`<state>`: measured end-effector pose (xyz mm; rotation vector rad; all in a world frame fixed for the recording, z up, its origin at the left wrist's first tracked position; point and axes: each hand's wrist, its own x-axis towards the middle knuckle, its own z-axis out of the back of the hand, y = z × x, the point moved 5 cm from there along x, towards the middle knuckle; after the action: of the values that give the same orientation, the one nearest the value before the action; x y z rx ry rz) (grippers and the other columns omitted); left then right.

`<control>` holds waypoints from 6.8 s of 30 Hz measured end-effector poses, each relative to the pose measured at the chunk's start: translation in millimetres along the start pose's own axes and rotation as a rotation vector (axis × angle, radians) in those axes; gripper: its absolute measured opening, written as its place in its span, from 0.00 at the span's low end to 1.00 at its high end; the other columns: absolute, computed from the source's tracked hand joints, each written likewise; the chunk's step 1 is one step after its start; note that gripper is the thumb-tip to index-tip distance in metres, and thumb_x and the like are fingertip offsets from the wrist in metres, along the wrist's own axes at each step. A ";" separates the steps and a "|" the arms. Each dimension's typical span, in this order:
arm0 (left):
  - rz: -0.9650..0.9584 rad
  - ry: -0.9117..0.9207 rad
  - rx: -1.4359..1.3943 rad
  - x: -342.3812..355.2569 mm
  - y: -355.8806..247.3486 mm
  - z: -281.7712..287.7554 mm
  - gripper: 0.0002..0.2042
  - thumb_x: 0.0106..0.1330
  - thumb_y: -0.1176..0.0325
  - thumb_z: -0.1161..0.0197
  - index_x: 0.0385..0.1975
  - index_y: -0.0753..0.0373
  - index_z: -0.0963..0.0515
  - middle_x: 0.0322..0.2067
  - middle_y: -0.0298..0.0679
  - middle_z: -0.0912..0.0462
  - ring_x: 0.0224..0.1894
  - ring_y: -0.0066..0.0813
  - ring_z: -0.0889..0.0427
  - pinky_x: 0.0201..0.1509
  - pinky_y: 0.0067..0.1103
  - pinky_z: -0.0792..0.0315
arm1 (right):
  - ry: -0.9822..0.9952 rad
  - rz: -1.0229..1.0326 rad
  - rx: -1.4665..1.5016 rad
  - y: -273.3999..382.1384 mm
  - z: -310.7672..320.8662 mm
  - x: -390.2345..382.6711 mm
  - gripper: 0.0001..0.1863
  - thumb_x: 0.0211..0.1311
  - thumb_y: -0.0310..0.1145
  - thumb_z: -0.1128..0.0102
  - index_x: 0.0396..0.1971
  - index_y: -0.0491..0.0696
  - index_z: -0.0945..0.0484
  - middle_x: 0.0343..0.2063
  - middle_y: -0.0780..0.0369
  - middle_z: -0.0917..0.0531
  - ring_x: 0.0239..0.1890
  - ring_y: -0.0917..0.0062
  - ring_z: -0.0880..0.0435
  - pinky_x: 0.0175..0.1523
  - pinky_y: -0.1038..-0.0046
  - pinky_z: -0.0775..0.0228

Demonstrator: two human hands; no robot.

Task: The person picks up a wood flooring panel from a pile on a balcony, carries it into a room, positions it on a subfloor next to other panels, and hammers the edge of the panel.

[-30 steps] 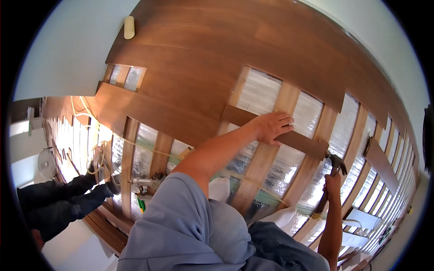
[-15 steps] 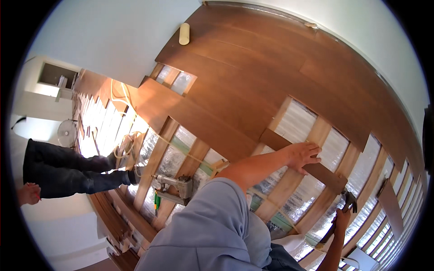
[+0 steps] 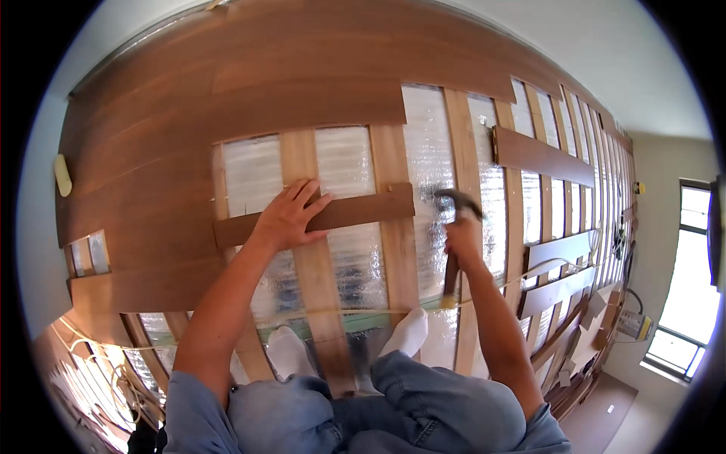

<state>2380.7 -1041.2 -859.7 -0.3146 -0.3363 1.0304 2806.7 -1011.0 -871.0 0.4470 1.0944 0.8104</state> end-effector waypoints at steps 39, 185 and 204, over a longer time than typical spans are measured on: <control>-0.090 -0.157 -0.119 -19.7 14.5 -5.2 0.34 0.55 0.49 0.26 0.61 0.58 0.25 0.64 0.49 0.32 0.68 0.50 0.35 0.74 0.37 0.38 | -0.042 -0.054 0.004 13.9 -8.0 -9.2 0.06 0.64 0.30 0.43 0.31 0.49 0.31 0.14 0.69 0.32 0.11 0.82 0.33 0.14 0.75 0.36; 0.019 -0.030 0.055 0.1 -16.9 -19.3 0.35 0.66 0.56 0.36 0.70 0.67 0.35 0.61 0.45 0.30 0.64 0.45 0.32 0.70 0.36 0.36 | 0.191 -0.113 -0.243 20.8 -14.9 -8.6 0.06 0.55 0.25 0.46 0.30 0.37 0.28 0.14 0.61 0.28 0.11 0.72 0.27 0.16 0.67 0.31; -0.058 -0.138 0.037 -8.0 -2.7 -16.8 0.34 0.65 0.57 0.35 0.67 0.68 0.34 0.60 0.45 0.28 0.64 0.44 0.31 0.73 0.38 0.37 | -0.044 -0.015 -0.130 30.5 12.8 7.3 0.06 0.60 0.27 0.41 0.32 0.45 0.29 0.17 0.67 0.30 0.13 0.81 0.30 0.16 0.75 0.34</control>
<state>2386.0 -1051.1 -874.9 -0.1998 -0.4483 1.0025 2809.1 -985.1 -849.3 0.3450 0.9973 0.8490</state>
